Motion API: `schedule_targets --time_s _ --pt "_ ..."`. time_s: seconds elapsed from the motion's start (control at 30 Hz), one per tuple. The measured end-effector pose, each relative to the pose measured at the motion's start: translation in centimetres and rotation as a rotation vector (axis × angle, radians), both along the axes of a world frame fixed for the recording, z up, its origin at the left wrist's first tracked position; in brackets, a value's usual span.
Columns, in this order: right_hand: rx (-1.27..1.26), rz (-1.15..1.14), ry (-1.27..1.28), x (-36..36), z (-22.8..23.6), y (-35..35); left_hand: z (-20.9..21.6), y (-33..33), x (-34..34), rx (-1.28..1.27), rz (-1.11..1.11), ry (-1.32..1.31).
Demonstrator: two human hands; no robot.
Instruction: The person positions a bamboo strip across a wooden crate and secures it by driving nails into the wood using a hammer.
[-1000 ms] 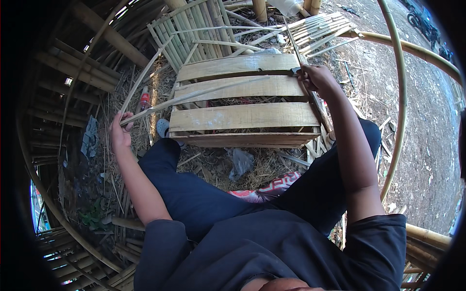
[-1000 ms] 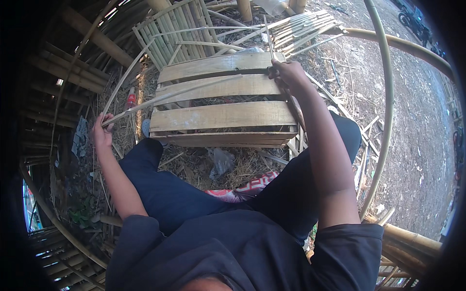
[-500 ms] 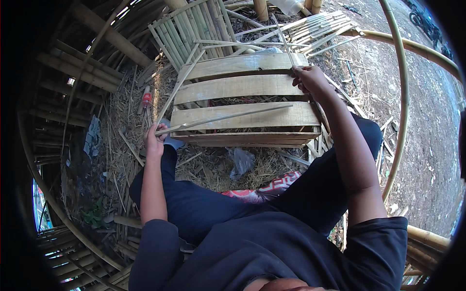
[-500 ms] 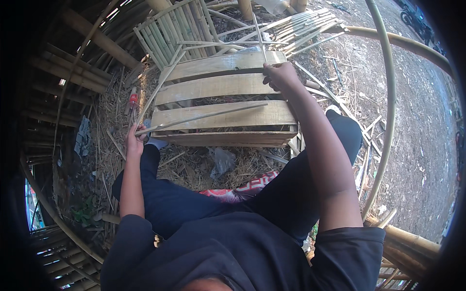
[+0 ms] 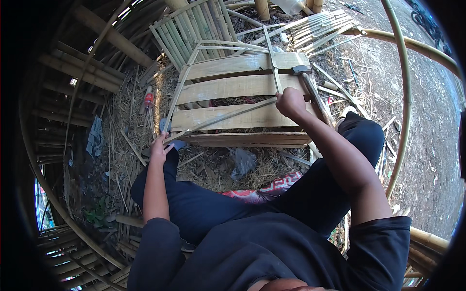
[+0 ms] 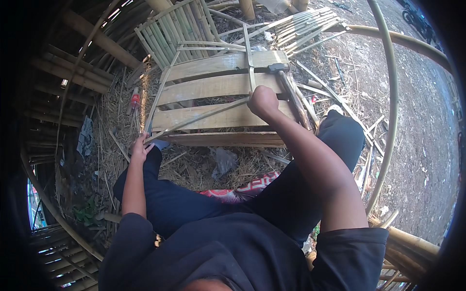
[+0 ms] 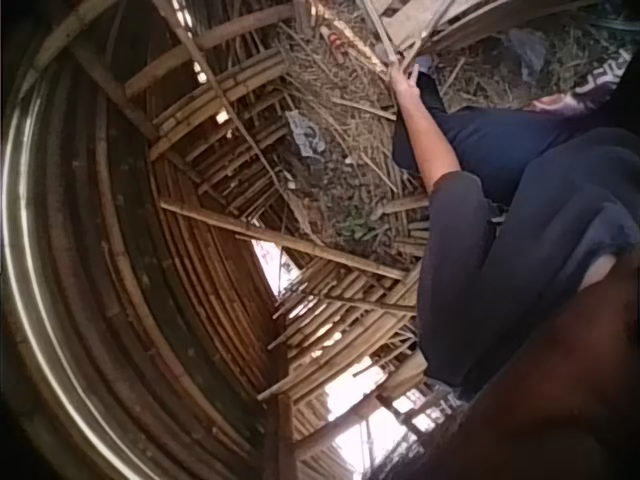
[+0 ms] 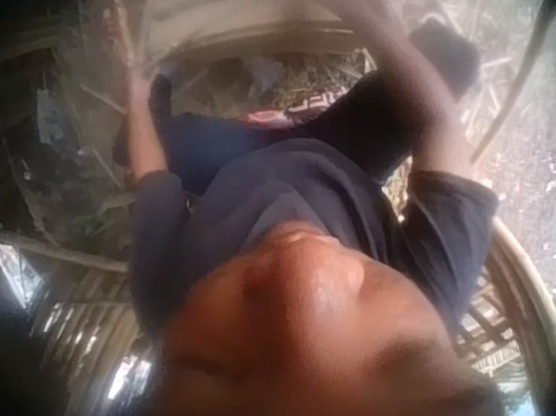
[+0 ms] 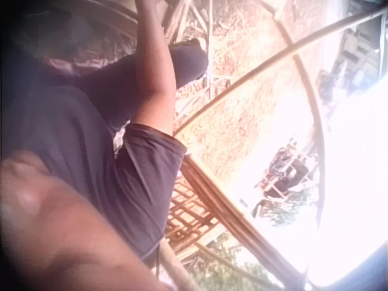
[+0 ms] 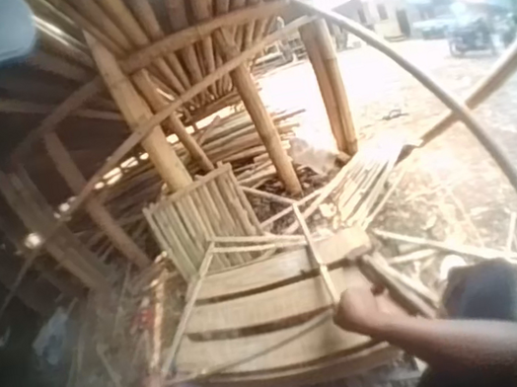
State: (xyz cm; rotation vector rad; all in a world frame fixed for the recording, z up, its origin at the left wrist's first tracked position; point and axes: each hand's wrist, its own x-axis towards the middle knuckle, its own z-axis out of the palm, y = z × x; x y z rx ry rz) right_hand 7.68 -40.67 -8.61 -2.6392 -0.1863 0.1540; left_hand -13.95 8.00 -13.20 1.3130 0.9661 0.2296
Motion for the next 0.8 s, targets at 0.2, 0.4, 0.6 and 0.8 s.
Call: schedule_targets --time_s 0.2,0.4,0.6,0.8 --pt "-0.154 0.093 0.116 0.0 0.1 -0.5 0.2 1.2 0.0 0.339 0.011 0.354" --pt "-0.253 0.188 0.181 -0.2 1.5 -1.0 -0.5 2.8 0.0 0.764 -0.062 0.436" --pt "-0.289 0.2 0.207 -0.4 2.3 -1.1 2.0 -0.7 1.4 1.189 -0.144 0.564" --pt "-0.287 0.188 0.198 -0.2 2.7 -0.9 4.4 -3.4 2.4 1.49 -0.168 0.472"
